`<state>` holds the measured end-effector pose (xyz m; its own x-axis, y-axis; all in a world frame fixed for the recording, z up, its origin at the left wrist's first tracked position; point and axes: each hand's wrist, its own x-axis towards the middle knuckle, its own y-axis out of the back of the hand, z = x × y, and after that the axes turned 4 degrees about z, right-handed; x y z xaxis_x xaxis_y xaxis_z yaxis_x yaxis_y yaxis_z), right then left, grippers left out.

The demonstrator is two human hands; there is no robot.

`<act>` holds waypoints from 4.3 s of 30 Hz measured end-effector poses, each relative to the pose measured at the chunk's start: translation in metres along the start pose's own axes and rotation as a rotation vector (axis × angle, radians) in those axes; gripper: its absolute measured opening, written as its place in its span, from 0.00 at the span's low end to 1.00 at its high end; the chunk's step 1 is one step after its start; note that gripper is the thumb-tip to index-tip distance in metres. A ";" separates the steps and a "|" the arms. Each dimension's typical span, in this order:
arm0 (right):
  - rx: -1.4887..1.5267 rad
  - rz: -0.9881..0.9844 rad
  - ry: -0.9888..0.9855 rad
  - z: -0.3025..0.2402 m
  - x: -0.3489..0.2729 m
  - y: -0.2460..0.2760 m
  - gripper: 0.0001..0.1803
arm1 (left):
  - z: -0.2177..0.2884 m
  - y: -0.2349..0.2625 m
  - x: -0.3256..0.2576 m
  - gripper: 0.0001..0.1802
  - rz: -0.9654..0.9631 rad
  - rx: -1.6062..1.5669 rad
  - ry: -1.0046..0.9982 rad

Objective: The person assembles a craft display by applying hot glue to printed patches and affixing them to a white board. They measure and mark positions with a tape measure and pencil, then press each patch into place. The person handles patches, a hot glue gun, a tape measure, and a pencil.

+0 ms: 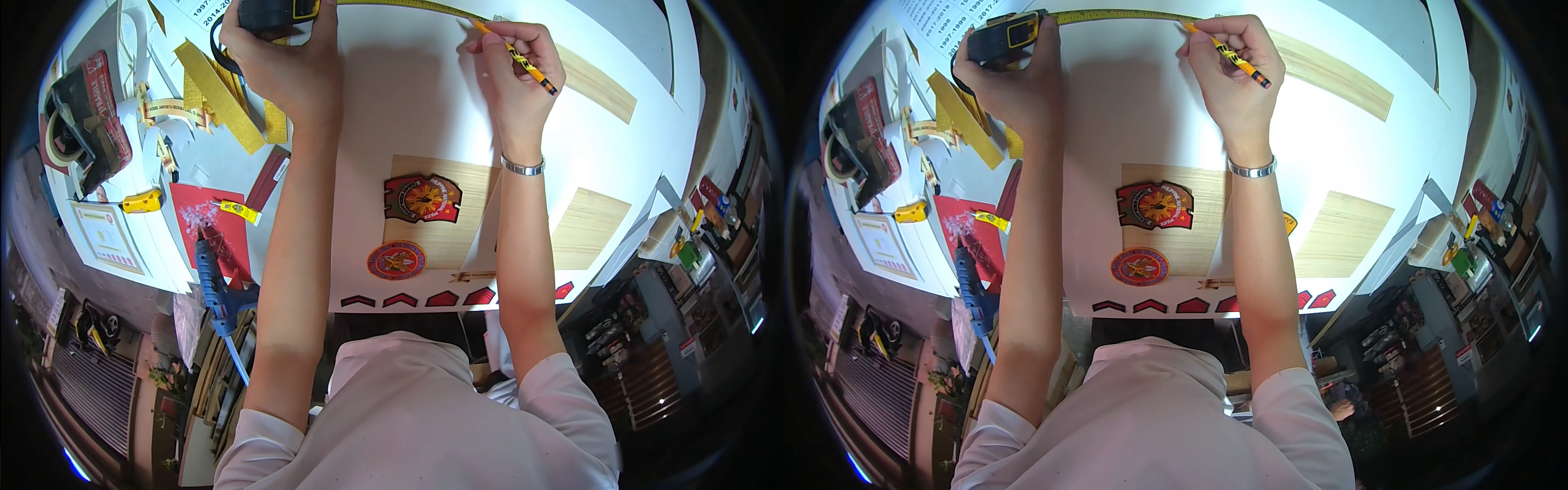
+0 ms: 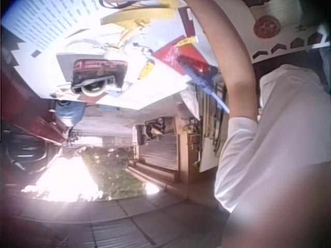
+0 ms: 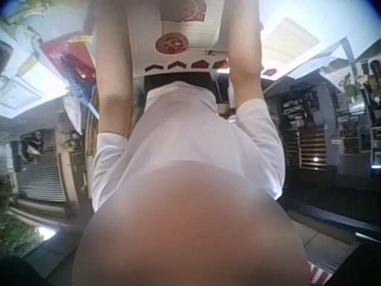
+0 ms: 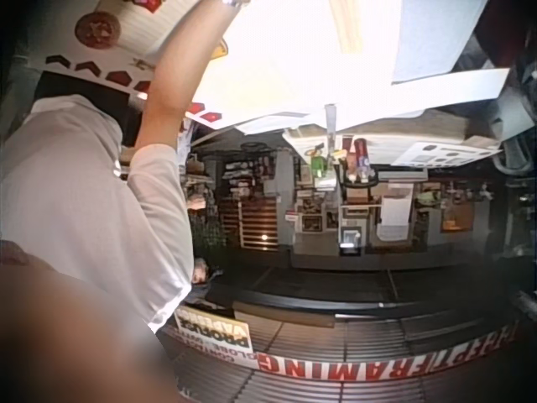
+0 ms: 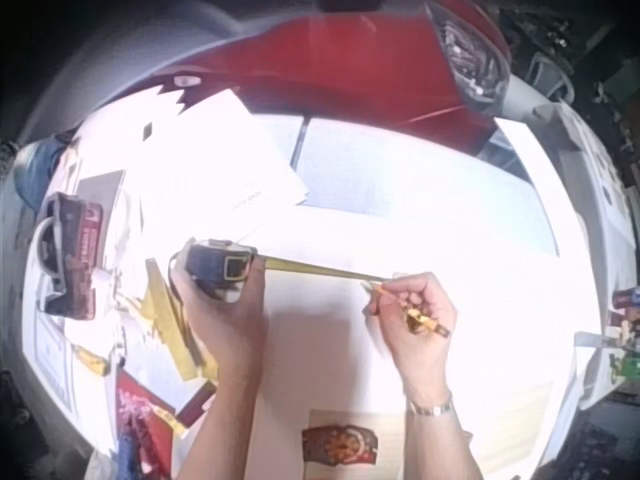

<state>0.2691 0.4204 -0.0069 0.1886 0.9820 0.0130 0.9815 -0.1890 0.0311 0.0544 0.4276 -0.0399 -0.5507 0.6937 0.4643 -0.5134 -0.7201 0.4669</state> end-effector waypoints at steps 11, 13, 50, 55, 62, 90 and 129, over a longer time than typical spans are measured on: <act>-0.019 -0.039 0.024 0.002 0.009 0.000 0.05 | 0.000 -0.005 0.002 0.47 0.005 -0.061 0.042; -0.007 -0.052 0.072 0.004 0.012 -0.002 0.06 | 0.000 -0.006 0.003 0.47 0.008 -0.056 0.026; -0.097 0.326 0.146 -0.075 -0.064 0.136 0.32 | 0.062 0.064 -0.045 0.64 -0.115 -0.387 -0.041; -0.277 0.268 0.173 -0.085 -0.058 0.092 0.37 | 0.089 0.126 -0.082 0.63 -0.166 -0.442 0.211; -0.380 -0.150 0.012 -0.101 -0.133 0.006 0.13 | 0.065 0.129 -0.062 0.34 0.117 -1.463 0.965; -0.344 -0.413 -0.409 -0.126 -0.289 0.128 0.13 | 0.094 0.386 -0.179 0.31 -0.203 -1.122 1.073; -0.622 -0.276 0.172 -0.069 0.033 -0.013 0.12 | 0.124 0.333 -0.160 0.37 -0.418 -0.630 0.831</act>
<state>0.2600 0.4552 0.0622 -0.1231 0.9893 0.0785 0.7817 0.0480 0.6218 0.0536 0.0791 0.1344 -0.4042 0.8245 -0.3960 -0.8721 -0.4779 -0.1049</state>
